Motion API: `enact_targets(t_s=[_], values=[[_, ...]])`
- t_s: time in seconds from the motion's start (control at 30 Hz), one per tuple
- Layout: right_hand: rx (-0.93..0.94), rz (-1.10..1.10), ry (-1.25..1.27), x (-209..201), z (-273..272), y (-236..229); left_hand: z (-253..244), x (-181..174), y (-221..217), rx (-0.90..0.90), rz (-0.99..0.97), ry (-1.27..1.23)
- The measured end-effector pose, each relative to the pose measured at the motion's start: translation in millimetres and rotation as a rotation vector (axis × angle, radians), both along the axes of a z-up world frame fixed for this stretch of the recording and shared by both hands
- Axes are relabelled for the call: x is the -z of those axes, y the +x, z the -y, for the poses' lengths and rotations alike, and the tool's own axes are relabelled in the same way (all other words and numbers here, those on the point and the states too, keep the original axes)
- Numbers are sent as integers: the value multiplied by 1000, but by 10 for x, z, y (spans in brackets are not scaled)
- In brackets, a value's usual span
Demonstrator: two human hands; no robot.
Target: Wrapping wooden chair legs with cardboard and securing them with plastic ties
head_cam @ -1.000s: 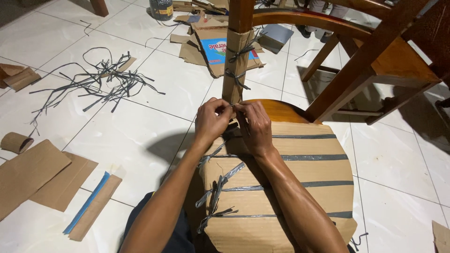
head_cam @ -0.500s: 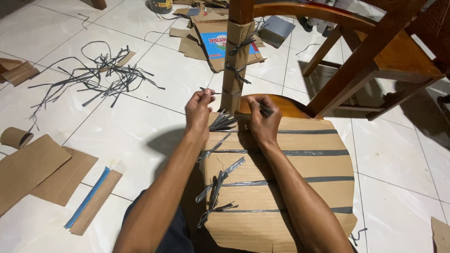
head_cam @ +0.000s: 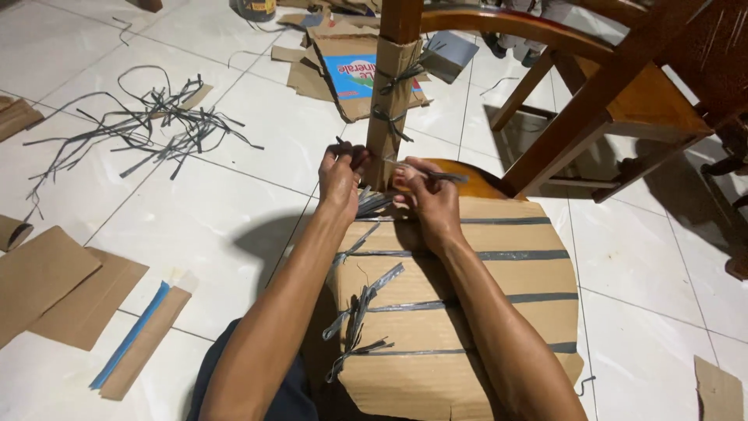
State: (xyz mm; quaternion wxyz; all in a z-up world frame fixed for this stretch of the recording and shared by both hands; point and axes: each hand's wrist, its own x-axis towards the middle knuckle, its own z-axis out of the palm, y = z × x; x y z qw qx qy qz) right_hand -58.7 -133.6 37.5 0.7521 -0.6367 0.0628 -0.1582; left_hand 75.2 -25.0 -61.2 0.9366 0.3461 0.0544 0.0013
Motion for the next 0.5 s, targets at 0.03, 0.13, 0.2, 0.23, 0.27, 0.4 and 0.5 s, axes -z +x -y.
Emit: enact_targets(t_s=[0.03, 0.13, 0.2, 0.23, 0.27, 0.4, 0.5], values=[[0, 3, 2, 32, -15, 10, -12, 3, 7, 0, 3, 2], [-68, 30, 30, 94, -59, 53, -33, 2, 5, 27, 9, -37], [-48, 13, 54, 75, -102, 107, -46, -28, -23, 39, 8, -62], [-51, 12, 52, 141, -73, 166, -45, -38, -23, 36, 8, -64], [-25, 26, 49, 209, -45, 227, -44, -48, -21, 36, 6, -51], [36, 65, 4, 339, -41, 396, -22, -7, 97, 26, 9, 26], [242, 296, -570, 339, -97, 257, -30, -11, 87, 20, 0, 11]])
